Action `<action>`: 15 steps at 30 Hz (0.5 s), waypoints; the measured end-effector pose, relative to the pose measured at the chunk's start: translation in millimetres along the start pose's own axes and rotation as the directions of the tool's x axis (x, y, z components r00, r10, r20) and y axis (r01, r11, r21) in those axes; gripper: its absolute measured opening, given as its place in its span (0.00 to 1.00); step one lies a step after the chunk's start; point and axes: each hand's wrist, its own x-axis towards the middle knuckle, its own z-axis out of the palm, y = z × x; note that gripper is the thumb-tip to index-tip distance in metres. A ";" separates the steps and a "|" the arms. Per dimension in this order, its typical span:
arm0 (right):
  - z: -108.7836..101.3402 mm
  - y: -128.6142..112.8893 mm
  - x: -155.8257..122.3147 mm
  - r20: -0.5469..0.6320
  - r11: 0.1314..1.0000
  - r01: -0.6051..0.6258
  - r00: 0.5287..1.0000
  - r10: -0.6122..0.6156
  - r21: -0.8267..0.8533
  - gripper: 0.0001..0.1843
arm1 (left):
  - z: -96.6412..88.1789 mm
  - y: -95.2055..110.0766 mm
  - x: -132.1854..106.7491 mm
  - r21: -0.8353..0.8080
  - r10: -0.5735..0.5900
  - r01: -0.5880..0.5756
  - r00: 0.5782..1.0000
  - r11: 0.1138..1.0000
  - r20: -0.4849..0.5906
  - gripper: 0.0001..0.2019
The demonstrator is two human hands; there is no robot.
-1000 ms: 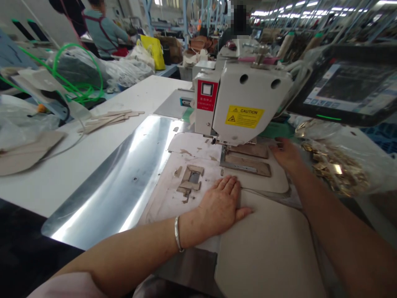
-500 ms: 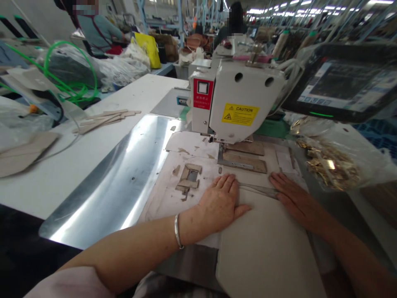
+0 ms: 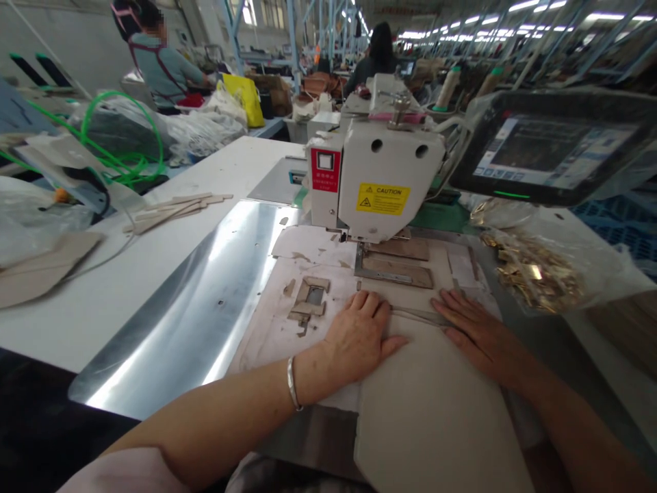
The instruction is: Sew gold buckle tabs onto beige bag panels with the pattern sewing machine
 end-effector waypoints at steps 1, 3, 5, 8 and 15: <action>-0.4 0.1 0.3 0.009 1.000 0.002 1.000 -0.002 -0.001 0.28 | -0.7 -0.5 0.8 0.001 0.002 -0.002 1.000 1.000 0.010 0.27; -1.0 0.6 0.7 0.019 1.000 0.004 1.000 -0.004 -0.005 0.28 | -1.4 -1.6 2.3 0.012 0.009 -0.010 1.000 1.000 0.021 0.27; -1.2 0.5 1.0 0.024 1.000 0.005 1.000 -0.005 -0.009 0.28 | -1.5 -2.9 3.7 0.026 0.021 -0.021 1.000 0.999 0.017 0.28; -1.2 -1.0 2.9 0.025 1.000 0.002 1.000 -0.002 -0.018 0.27 | -2.1 -4.7 5.9 0.039 0.037 -0.038 0.999 0.999 0.019 0.30; -4.5 -4.0 7.2 0.022 1.000 0.001 1.000 -0.001 -0.011 0.26 | -3.6 -2.8 8.9 0.052 0.023 -0.024 0.999 0.998 0.023 0.31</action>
